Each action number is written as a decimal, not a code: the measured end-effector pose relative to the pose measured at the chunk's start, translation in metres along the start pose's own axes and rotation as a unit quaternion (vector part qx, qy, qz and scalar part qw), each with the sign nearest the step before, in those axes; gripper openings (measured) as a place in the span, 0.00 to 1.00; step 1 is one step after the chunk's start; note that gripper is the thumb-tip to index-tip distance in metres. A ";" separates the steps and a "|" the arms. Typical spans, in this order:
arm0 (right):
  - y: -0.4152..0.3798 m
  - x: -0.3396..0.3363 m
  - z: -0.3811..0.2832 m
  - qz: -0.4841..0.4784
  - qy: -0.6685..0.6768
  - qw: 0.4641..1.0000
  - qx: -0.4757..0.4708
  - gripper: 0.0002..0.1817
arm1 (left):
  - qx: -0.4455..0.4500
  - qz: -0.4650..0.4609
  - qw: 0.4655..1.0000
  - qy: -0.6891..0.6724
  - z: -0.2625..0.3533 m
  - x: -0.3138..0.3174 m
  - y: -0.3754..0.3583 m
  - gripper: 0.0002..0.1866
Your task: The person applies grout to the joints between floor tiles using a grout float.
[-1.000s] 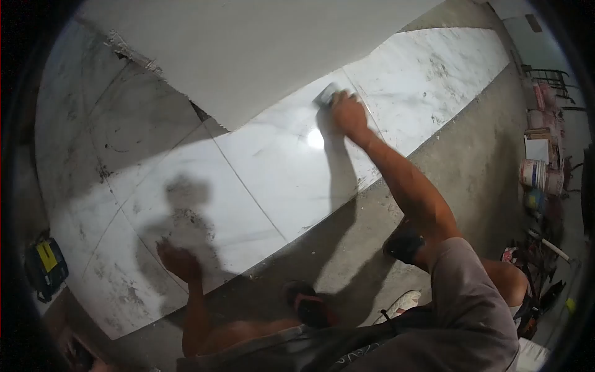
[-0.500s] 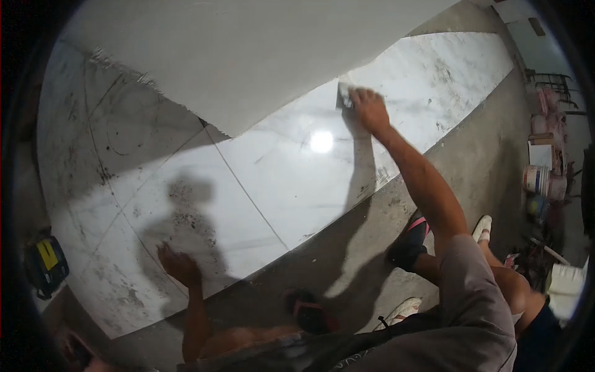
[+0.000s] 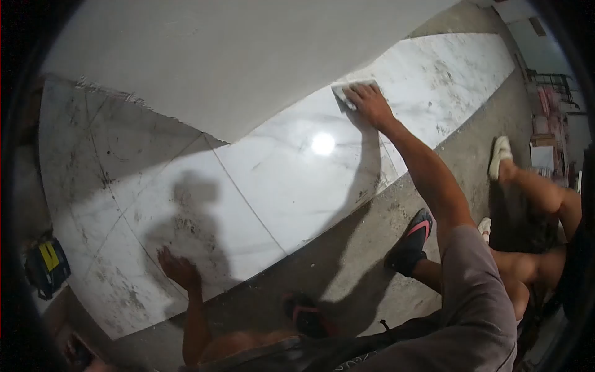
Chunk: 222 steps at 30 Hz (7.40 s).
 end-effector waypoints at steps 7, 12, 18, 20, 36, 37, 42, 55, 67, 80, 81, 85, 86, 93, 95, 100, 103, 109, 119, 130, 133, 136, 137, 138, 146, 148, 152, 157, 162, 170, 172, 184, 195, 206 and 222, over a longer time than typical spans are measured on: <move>0.014 0.019 0.013 0.002 -0.005 1.000 -0.028 0.31 | -0.027 -0.012 0.999 -0.023 -0.001 0.003 0.003 0.29; -0.004 0.020 -0.006 0.017 0.012 0.999 -0.044 0.31 | 0.019 0.009 1.000 0.001 -0.011 0.010 -0.003 0.30; 0.034 0.016 0.020 0.061 0.001 0.996 -0.069 0.23 | 0.032 0.023 0.999 -0.025 0.001 0.001 0.007 0.28; 0.032 0.004 0.019 -0.036 0.020 0.997 -0.064 0.20 | 0.054 0.053 0.997 -0.010 -0.001 0.004 0.002 0.27; -0.031 -0.023 -0.040 -0.383 0.171 0.864 -0.279 0.15 | 0.046 -0.171 0.964 0.197 -0.050 0.043 -0.006 0.28; -0.042 -0.015 -0.038 -0.324 0.194 0.864 -0.333 0.14 | 0.012 -0.196 0.970 0.143 -0.032 0.029 -0.012 0.27; 0.049 -0.032 -0.009 -0.389 0.220 0.871 -0.205 0.18 | -0.069 -0.175 0.979 -0.072 0.115 -0.071 -0.041 0.20; 0.094 -0.055 -0.055 -0.218 0.335 0.882 -0.250 0.23 | -0.286 -0.240 0.925 -0.071 0.286 -0.317 -0.141 0.15; -0.031 0.085 -0.128 -0.188 0.210 0.806 -0.520 0.16 | -0.392 -0.163 0.905 -0.027 0.351 -0.404 -0.131 0.21; -0.017 -0.030 -0.018 -0.345 0.271 0.851 -0.290 0.17 | -0.321 -0.142 0.936 0.022 0.409 -0.443 -0.104 0.23; -0.047 -0.021 -0.026 -0.288 0.328 0.808 -0.395 0.17 | -0.291 -0.137 0.946 0.032 0.417 -0.442 -0.100 0.22; -0.062 0.053 -0.026 -0.288 0.228 0.798 -0.477 0.16 | -0.264 -0.227 0.937 0.004 0.438 -0.437 -0.082 0.23; -0.047 0.009 -0.033 -0.296 0.305 0.798 -0.427 0.16 | -0.256 -0.221 0.941 -0.003 0.438 -0.437 -0.077 0.24; -0.021 -0.025 -0.026 -0.292 0.170 0.908 -0.248 0.21 | -0.233 -0.200 0.951 -0.029 0.413 -0.405 -0.081 0.24; -0.059 0.013 -0.031 -0.204 0.204 0.867 -0.407 0.20 | -0.238 -0.222 0.945 -0.037 0.409 -0.397 -0.080 0.24; -0.054 -0.029 -0.031 -0.319 0.253 0.886 -0.221 0.21 | -0.263 -0.239 0.931 -0.086 0.411 -0.395 -0.087 0.24; -0.101 0.012 -0.031 -0.202 0.236 0.862 -0.400 0.20 | -0.230 -0.211 0.947 -0.070 0.419 -0.393 -0.095 0.24; -0.084 -0.015 -0.031 -0.264 0.211 0.899 -0.277 0.20 | -0.265 -0.264 0.919 -0.126 0.420 -0.388 -0.093 0.23; -0.097 0.001 -0.021 -0.214 0.250 0.888 -0.321 0.20 | -0.284 -0.302 0.898 -0.145 0.415 -0.397 -0.083 0.23; -0.034 -0.030 -0.114 -0.276 0.230 0.879 -0.315 0.16 | -0.356 -0.248 0.887 -0.159 0.421 -0.408 -0.118 0.23; -0.052 -0.034 -0.154 -0.236 0.076 0.778 -0.578 0.14 | -0.386 -0.249 0.875 -0.153 0.434 -0.404 -0.142 0.22; -0.033 -0.070 -0.195 -0.311 0.089 0.787 -0.526 0.14 | -0.325 -0.199 0.915 -0.132 0.453 -0.402 -0.170 0.22; -0.030 -0.067 -0.205 -0.308 0.105 0.785 -0.527 0.15 | -0.356 -0.237 0.894 -0.135 0.459 -0.408 -0.171 0.22; -0.042 -0.057 -0.213 -0.282 0.059 0.744 -0.603 0.15 | -0.379 -0.278 0.872 -0.138 0.466 -0.419 -0.159 0.22; -0.075 -0.082 -0.222 -0.329 0.049 0.705 -0.626 0.14 | -0.373 -0.169 0.903 -0.131 0.447 -0.381 -0.183 0.21; -0.064 -0.061 -0.224 -0.288 0.033 0.618 -0.731 0.13 | -0.364 -0.190 0.910 -0.053 0.434 -0.362 -0.232 0.22; -0.031 -0.075 -0.243 -0.274 0.101 0.723 -0.626 0.14 | -0.432 -0.289 0.838 -0.165 0.432 -0.381 -0.291 0.21; -0.023 -0.058 -0.287 -0.288 0.039 0.671 -0.682 0.12 | -0.601 -0.208 0.733 -0.243 0.452 -0.420 -0.314 0.21; -0.037 -0.069 -0.316 -0.271 0.093 0.714 -0.639 0.12 | -0.606 -0.205 0.731 -0.238 0.477 -0.425 -0.365 0.21; -0.052 -0.068 -0.360 -0.220 0.050 0.608 -0.761 0.10 | -0.667 -0.138 0.677 -0.279 0.508 -0.440 -0.389 0.21; -0.040 -0.065 -0.364 -0.219 0.039 0.624 -0.749 0.10 | -0.653 -0.116 0.697 -0.273 0.515 -0.438 -0.395 0.20; 0.039 0.017 -0.351 -0.378 0.093 0.613 -0.688 0.16 | -0.650 -0.118 0.698 -0.277 0.509 -0.434 -0.394 0.22; -0.024 -0.052 -0.331 -0.228 0.041 0.653 -0.721 0.20 | -0.612 -0.131 0.729 -0.276 0.506 -0.431 -0.399 0.22; 0.024 -0.019 -0.363 -0.220 0.118 0.615 -0.748 0.14 | -0.575 -0.147 0.764 -0.253 0.495 -0.428 -0.396 0.23; -0.013 -0.051 -0.328 -0.220 0.078 0.703 -0.672 0.19 | -0.585 -0.147 0.748 -0.277 0.493 -0.428 -0.386 0.21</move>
Point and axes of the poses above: each hand's wrist, its own y-axis towards the middle knuckle, its own x-axis out of the palm, z = x × y, the point moved 3 cm from there along y, towards the middle knuckle, and after that the axes turned 2 degrees about -y, right-handed, at the moved point
